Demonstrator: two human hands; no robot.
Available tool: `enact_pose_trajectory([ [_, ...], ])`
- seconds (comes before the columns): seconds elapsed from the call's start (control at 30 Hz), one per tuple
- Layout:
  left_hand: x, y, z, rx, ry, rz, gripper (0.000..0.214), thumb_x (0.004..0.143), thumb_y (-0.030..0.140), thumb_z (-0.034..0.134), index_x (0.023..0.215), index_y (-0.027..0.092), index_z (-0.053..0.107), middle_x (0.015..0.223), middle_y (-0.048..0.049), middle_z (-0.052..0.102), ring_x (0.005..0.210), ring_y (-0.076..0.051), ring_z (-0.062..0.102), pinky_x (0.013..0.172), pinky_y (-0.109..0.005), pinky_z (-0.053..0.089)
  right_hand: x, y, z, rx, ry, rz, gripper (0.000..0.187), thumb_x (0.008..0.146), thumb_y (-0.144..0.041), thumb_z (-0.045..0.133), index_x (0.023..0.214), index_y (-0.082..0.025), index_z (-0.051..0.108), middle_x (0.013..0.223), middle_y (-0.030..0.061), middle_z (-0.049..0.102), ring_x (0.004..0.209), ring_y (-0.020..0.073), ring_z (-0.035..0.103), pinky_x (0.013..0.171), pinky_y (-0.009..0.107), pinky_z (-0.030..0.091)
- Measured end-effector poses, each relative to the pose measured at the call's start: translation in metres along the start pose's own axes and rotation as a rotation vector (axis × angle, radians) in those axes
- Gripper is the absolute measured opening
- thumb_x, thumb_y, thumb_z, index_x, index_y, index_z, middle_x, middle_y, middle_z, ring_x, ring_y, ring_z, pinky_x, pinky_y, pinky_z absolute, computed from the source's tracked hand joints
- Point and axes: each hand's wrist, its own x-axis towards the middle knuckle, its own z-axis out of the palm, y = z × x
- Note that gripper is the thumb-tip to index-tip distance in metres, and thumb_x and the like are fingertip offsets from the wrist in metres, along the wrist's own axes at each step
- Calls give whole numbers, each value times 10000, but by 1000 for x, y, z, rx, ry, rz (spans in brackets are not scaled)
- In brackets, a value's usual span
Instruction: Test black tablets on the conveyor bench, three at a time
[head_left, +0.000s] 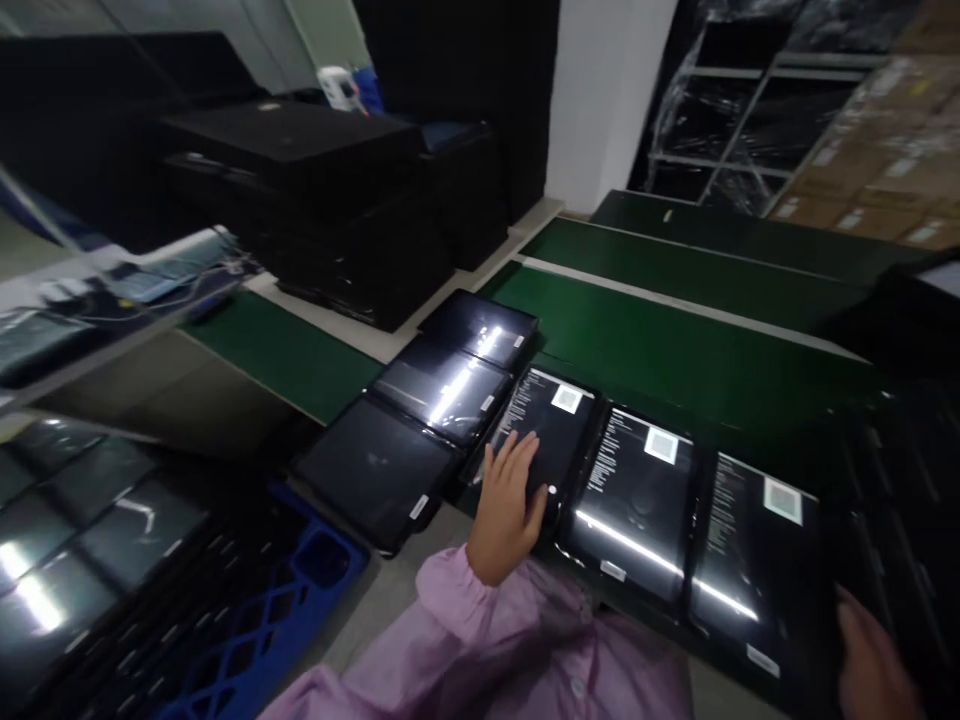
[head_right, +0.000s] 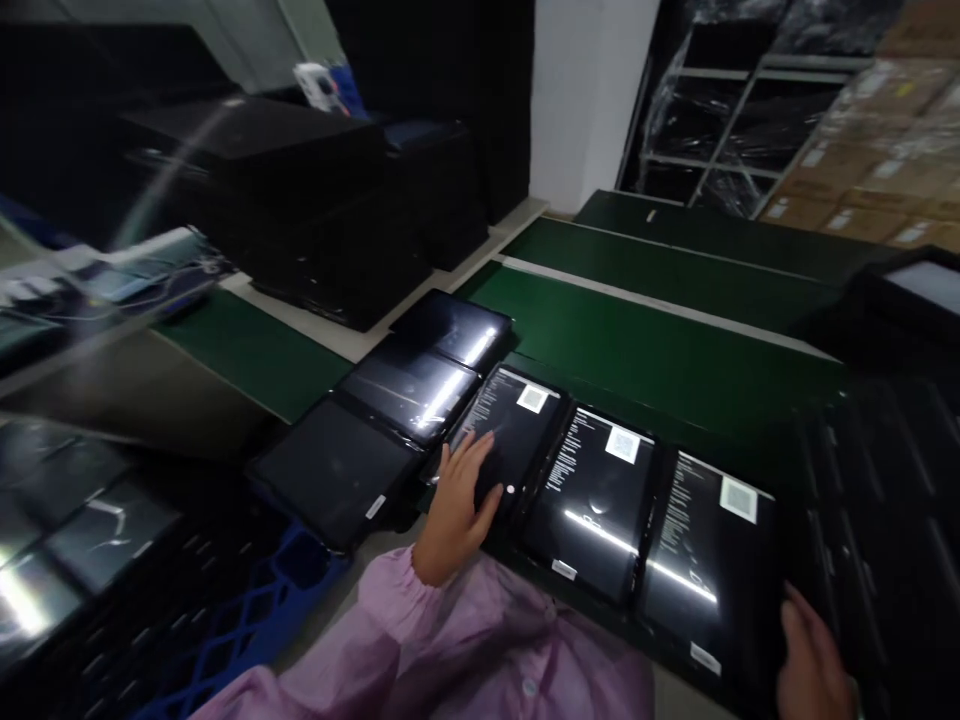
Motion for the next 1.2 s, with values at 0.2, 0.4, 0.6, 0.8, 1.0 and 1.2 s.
enact_pose_trajectory([
  [0.2, -32, 46, 11, -83, -264, 168, 691, 1018, 196, 503, 1636, 213, 195, 1630, -139, 452, 1600, -289, 261, 1311, -653, 162, -2, 1, 2, 135, -35, 84, 700, 838, -659, 599, 1410, -260, 655, 1393, 96, 645, 1297, 402, 568, 1121, 563, 443],
  [0.4, -48, 54, 19, -22, -306, 188, 792, 1039, 247, 506, 1673, 173, 38, 1653, -190, 401, 1606, -315, 237, 1291, -661, 231, 2, 17, 1, 199, -60, 75, 723, 822, -736, 648, 1409, -315, 656, 1390, 80, 649, 1250, 410, 595, 1051, 579, 493],
  [0.6, -56, 59, 27, 27, -322, 193, 865, 1023, 265, 535, 1674, 148, -22, 1677, -227, 338, 1610, -340, 210, 1278, -669, 251, 6, 27, 1, 241, -84, -14, 686, 862, -716, 655, 1408, -300, 652, 1424, 61, 629, 1331, 381, 544, 1161, 547, 399],
  [0.8, -58, 74, 32, -47, -369, 246, 789, 1020, 228, 530, 1666, 181, 78, 1631, -178, 443, 1596, -321, 268, 1278, -670, 258, 10, 36, 6, 306, -83, -64, 716, 839, -725, 677, 1390, -268, 656, 1416, 71, 628, 1360, 350, 520, 1161, 491, 398],
  [1.0, -64, 78, 42, -184, -276, 289, 622, 1027, 188, 519, 1602, 230, 286, 1558, -135, 541, 1539, -285, 397, 1288, -639, 255, 11, 40, 7, 335, -94, -176, 746, 833, -720, 674, 1373, -208, 644, 1435, 96, 607, 1393, 328, 488, 1187, 454, 360],
  [1.2, -60, 56, 41, -246, -52, 195, 480, 1019, 155, 532, 1482, 266, 472, 1440, -95, 626, 1441, -261, 516, 1296, -633, 244, 9, 45, 3, 415, -126, -204, 634, 847, -611, 682, 1357, -235, 651, 1470, 90, 586, 1407, 319, 482, 1201, 473, 334],
])
